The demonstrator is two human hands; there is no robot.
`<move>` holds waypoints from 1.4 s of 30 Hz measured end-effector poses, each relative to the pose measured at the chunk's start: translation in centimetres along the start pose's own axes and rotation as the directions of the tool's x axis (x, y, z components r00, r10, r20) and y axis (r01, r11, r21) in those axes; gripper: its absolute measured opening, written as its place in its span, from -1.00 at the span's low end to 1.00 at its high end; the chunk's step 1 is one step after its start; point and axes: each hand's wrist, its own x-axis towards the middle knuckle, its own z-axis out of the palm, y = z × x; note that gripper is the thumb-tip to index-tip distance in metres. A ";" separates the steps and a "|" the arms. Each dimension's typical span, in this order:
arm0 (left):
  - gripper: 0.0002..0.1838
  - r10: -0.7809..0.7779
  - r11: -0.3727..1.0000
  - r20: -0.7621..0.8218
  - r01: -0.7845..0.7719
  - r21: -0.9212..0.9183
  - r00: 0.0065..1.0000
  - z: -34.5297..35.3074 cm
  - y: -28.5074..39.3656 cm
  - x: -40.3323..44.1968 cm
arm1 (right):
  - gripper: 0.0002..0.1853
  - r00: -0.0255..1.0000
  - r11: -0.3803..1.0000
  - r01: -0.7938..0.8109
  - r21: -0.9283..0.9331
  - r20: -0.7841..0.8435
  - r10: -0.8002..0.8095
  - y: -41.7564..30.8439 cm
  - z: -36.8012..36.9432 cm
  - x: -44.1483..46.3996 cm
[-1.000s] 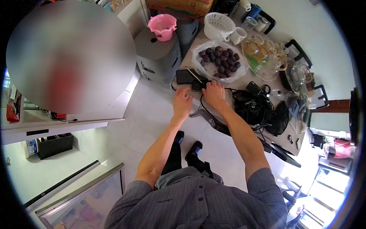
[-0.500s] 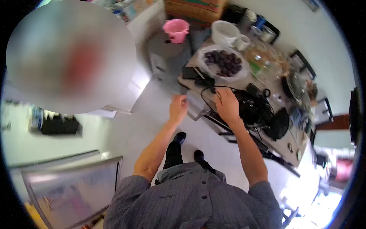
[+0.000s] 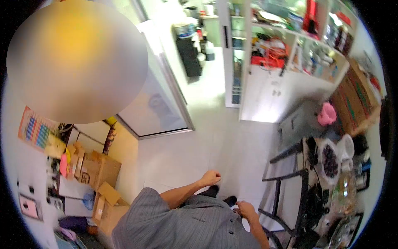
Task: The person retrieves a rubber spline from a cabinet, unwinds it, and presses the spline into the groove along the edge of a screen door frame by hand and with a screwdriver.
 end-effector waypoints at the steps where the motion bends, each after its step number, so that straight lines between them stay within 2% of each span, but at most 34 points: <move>1: -0.68 -0.042 0.999 0.035 0.041 0.022 0.998 -0.5 -1.3 -1.5 | -0.57 1.000 1.000 0.010 -0.020 0.006 -0.010 -0.8 0.2 0.1; 6: -0.65 -0.118 0.992 0.022 0.119 -0.044 0.993 -2.1 -7.0 -7.8 | -0.58 0.999 0.990 0.039 -0.132 0.031 -0.035 -6.6 -0.6 3.2; 8: -0.64 -0.045 0.997 0.107 0.052 -0.063 0.993 -2.7 -8.5 -10.3 | -0.59 0.996 0.971 0.077 -0.226 0.064 -0.065 -10.2 -1.6 5.1; 9: -0.63 0.006 1.000 0.111 -0.004 -0.017 0.994 -3.2 -9.5 -11.5 | -0.58 0.995 0.971 0.099 -0.219 -0.003 -0.102 -11.9 -1.8 5.6; 13: -0.60 0.099 0.994 0.201 -0.105 0.019 0.975 -6.1 -16.1 -17.1 | -0.58 0.996 0.959 0.082 -0.273 0.000 -0.085 -21.0 -1.4 10.4; 14: -0.60 0.107 0.993 0.205 -0.113 0.016 0.973 -7.7 -17.7 -18.9 | -0.58 0.984 0.932 0.171 -0.320 0.015 -0.175 -23.7 -0.9 11.6; 15: -0.60 0.053 0.999 0.167 -0.050 -0.020 0.985 -9.0 -19.5 -21.1 | -0.57 0.965 0.895 0.258 -0.365 0.044 -0.260 -26.1 0.3 12.8; 17: -0.59 -0.031 0.997 0.060 0.035 -0.065 0.998 -12.1 -23.2 -24.1 | -0.58 0.876 0.872 0.439 -0.215 -0.114 -0.469 -31.5 2.5 15.5; 19: -0.61 -0.090 0.994 -0.067 0.086 -0.062 0.994 -14.6 -27.6 -26.4 | -0.59 0.888 0.863 0.454 -0.223 0.029 -0.460 -38.9 2.1 16.5; 20: -0.63 -0.126 0.992 -0.128 0.120 -0.048 0.984 -16.0 -29.1 -27.4 | -0.59 0.886 0.860 0.460 -0.222 0.047 -0.462 -41.5 2.2 17.1; 22: -0.63 -0.229 0.970 -0.196 0.207 -0.125 0.953 -20.3 -29.1 -29.7 | -0.59 0.854 0.821 0.519 -0.239 0.114 -0.507 -45.6 2.7 18.7; 23: -0.63 -0.220 0.972 -0.237 0.191 -0.139 0.946 -21.7 -30.1 -30.2 | -0.59 0.839 0.804 0.545 -0.240 0.161 -0.520 -47.4 3.0 19.1; 25: -0.63 -0.253 0.962 -0.310 0.203 -0.185 0.916 -23.9 -31.8 -30.5 | -0.65 0.834 0.803 0.550 -0.228 0.112 -0.540 -50.3 2.7 20.6; 27: -0.62 -0.253 0.941 -0.389 0.132 -0.313 0.886 -25.4 -33.0 -31.0 | -0.65 0.804 0.760 0.595 -0.262 0.193 -0.563 -51.7 3.0 23.4; 29: -0.61 -0.289 0.922 -0.376 0.150 -0.356 0.881 -26.8 -34.6 -31.2 | -0.66 0.776 0.720 0.630 -0.290 0.257 -0.576 -53.0 2.8 26.2; 32: -0.60 -0.341 0.891 -0.341 0.185 -0.415 0.876 -29.8 -38.2 -31.9 | -0.61 0.782 0.683 0.620 -0.387 0.375 -0.498 -56.0 1.0 31.5; 35: -0.62 -0.430 0.863 -0.337 0.272 -0.426 0.837 -33.2 -42.8 -33.0 | -0.58 0.714 0.606 0.700 -0.379 0.397 -0.576 -59.3 -0.3 38.4; 37: -0.64 -0.516 0.838 -0.435 0.329 -0.436 0.738 -36.1 -45.9 -33.6 | -0.58 0.664 0.542 0.748 -0.383 0.407 -0.628 -63.3 -1.5 42.9; 38: -0.64 -0.536 0.826 -0.439 0.343 -0.446 0.721 -37.8 -46.9 -34.0 | -0.60 0.670 0.524 0.741 -0.421 0.404 -0.623 -65.7 -2.1 44.8; 40: -0.64 -0.698 0.662 -0.382 0.345 -0.665 0.606 -40.5 -48.6 -34.4 | -0.61 0.676 0.504 0.733 -0.457 0.412 -0.611 -69.5 -3.5 48.2; 42: -0.64 -0.722 0.627 -0.380 0.315 -0.713 0.578 -43.5 -50.6 -34.5 | -0.63 0.582 0.505 0.812 -0.292 0.341 -0.738 -74.8 -5.1 51.0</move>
